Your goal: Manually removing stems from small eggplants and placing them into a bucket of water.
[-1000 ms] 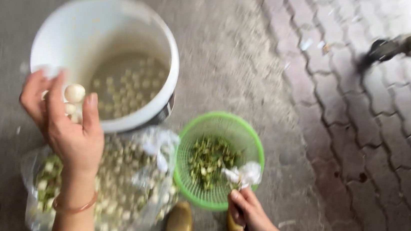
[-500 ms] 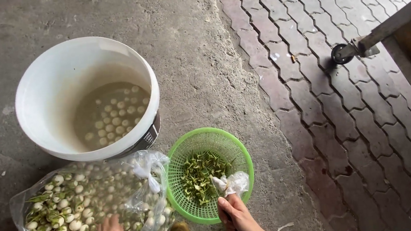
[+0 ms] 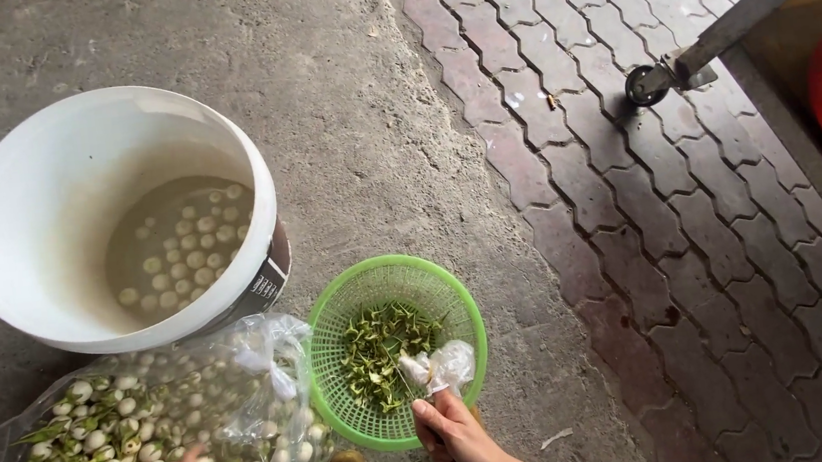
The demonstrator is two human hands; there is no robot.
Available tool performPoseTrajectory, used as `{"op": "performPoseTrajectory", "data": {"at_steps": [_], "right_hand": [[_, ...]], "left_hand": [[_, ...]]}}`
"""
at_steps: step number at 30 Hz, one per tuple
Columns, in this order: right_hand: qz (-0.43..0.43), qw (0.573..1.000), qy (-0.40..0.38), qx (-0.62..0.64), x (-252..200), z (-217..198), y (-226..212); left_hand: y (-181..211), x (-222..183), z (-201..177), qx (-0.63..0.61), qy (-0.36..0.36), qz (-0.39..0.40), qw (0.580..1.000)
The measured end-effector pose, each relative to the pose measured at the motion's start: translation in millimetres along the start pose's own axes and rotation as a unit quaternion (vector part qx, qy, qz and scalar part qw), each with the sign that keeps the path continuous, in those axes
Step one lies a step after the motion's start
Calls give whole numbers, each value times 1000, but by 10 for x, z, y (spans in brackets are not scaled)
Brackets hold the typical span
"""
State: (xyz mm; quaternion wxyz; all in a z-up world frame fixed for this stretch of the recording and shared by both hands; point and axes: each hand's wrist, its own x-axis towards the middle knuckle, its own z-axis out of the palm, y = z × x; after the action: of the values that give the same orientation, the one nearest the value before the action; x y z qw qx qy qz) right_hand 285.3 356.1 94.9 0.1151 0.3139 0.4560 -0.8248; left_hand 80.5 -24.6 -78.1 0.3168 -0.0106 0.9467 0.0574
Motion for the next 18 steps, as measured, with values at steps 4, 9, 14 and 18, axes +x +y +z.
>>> {"op": "performPoseTrajectory", "data": {"at_steps": [4,9,14,18], "right_hand": [[-10,999,-26,44,9,-55,133],[-10,998,-63,-10,-61,66,133],[-58,985,-161,-13,-137,104,9],[-120,968,-217,28,-166,171,-33]], "left_hand": [[497,-353,-438,-399,234,147,874],[1626,-1156,-884,-694,-28,136,707],[2073,-1448,-690,-779,-274,218,520],[2143,-1606,-649,-785,-308,167,511]]}}
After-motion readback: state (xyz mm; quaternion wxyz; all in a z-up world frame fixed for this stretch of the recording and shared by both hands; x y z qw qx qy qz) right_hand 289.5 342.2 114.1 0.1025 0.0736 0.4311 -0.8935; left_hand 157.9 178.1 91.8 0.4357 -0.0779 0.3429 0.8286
